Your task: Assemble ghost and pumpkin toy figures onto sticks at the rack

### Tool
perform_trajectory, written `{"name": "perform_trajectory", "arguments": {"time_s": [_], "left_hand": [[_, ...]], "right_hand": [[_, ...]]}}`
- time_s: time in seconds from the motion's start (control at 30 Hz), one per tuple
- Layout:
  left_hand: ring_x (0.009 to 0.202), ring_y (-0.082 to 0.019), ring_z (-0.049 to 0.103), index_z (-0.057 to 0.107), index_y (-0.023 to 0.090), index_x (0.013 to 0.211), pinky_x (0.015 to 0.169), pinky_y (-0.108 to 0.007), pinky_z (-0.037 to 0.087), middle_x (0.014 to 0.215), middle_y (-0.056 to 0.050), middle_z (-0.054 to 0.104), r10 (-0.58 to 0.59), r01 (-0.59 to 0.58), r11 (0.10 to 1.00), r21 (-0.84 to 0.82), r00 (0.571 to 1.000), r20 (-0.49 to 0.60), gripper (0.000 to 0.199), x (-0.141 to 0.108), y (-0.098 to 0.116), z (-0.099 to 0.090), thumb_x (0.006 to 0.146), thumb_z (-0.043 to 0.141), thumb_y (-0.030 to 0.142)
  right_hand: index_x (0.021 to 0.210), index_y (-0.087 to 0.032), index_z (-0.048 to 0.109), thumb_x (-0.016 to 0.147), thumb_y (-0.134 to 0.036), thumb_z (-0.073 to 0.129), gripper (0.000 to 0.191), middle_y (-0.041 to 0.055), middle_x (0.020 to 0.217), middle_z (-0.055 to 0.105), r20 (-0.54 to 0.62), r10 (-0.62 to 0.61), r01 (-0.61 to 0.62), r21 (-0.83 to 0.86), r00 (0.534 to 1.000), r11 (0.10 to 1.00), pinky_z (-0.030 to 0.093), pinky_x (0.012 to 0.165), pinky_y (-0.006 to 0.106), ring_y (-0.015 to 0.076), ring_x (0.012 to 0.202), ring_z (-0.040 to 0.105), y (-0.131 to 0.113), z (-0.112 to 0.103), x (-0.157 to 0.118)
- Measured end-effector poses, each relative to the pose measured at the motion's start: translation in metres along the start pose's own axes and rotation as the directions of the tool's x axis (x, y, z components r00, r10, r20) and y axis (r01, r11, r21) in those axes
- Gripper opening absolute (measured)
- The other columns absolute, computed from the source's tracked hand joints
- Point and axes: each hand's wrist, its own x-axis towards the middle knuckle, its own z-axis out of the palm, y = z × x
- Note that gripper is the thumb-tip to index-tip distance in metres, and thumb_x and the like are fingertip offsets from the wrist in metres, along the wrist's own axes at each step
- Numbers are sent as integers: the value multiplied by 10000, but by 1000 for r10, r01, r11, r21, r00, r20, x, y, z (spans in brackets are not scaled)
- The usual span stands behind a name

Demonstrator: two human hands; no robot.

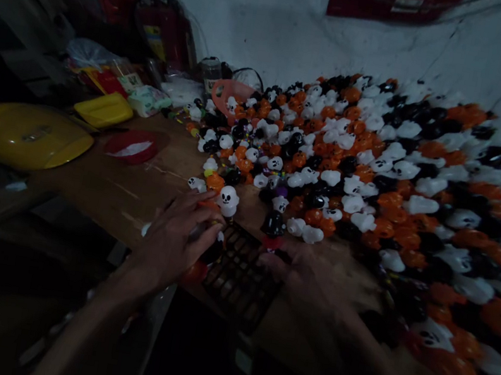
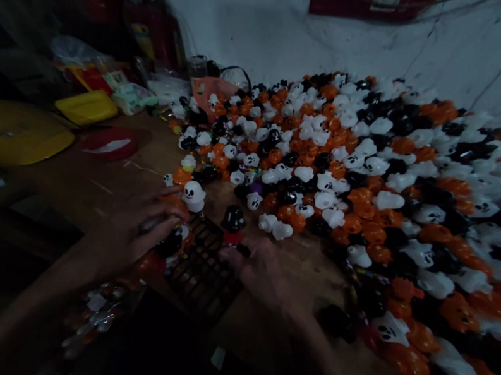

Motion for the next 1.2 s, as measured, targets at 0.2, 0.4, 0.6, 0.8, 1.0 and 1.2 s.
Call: {"name": "perform_trajectory", "arguments": {"time_s": [0.2, 0.4, 0.6, 0.8, 1.0, 1.2], "left_hand": [[1321, -244, 406, 641, 264, 954, 1098, -546, 275, 1350, -22, 540, -10, 10, 1000, -12, 1000, -9, 164, -3, -2, 3, 895, 490, 294], [1332, -246, 393, 649, 248, 965, 1106, -532, 278, 1346, -32, 538, -29, 29, 999, -39, 1000, -11, 173, -4, 1, 0, 892, 501, 298], [1345, -250, 378, 652, 244, 975, 1124, -527, 251, 1358, -30, 534, -33, 33, 999, -35, 999, 14, 190, -6, 3, -2, 894, 493, 308], [1333, -260, 390, 662, 247, 973, 1111, -525, 279, 1350, -27, 543, -28, 28, 999, -29, 1000, 13, 192, -4, 2, -1, 887, 496, 290], [1336, -242, 386, 656, 251, 983, 1122, -493, 274, 1341, -17, 550, -2, 2, 999, -35, 1000, 2, 184, -3, 0, 1, 889, 502, 291], [1333, -241, 390, 651, 246, 981, 1117, -500, 277, 1345, -18, 546, -6, 6, 999, -40, 1000, 5, 174, -5, 3, -1, 890, 508, 287]], "right_hand": [[959, -211, 696, 881, -406, 554, 254, 28, 929, 707, 91, 10, -23, 141, 996, 990, 499, 743, 292, 177, 840, 649, -3, -3, -8], [730, -182, 599, 799, -215, 634, 84, 10, 741, 643, -165, -116, 68, -268, 979, 961, 435, 612, 249, 145, 667, 588, -9, 8, -10], [659, -190, 467, 782, -145, 578, 172, 15, 713, 570, -225, -216, 83, -487, 950, 870, 353, 537, 234, 120, 599, 510, -12, 17, -10], [846, -169, 550, 808, -114, 506, 79, 50, 856, 617, -203, -80, -25, -469, 976, 883, 384, 593, 260, 151, 692, 561, -6, 20, -7], [844, -156, 596, 857, -112, 488, 117, 73, 893, 620, -163, -56, -24, -449, 985, 893, 389, 595, 265, 152, 703, 565, -13, 15, -10], [884, -167, 635, 828, -218, 605, 81, 62, 883, 659, -232, -138, 53, -341, 963, 939, 466, 685, 298, 183, 767, 612, -5, 21, -9]]}}
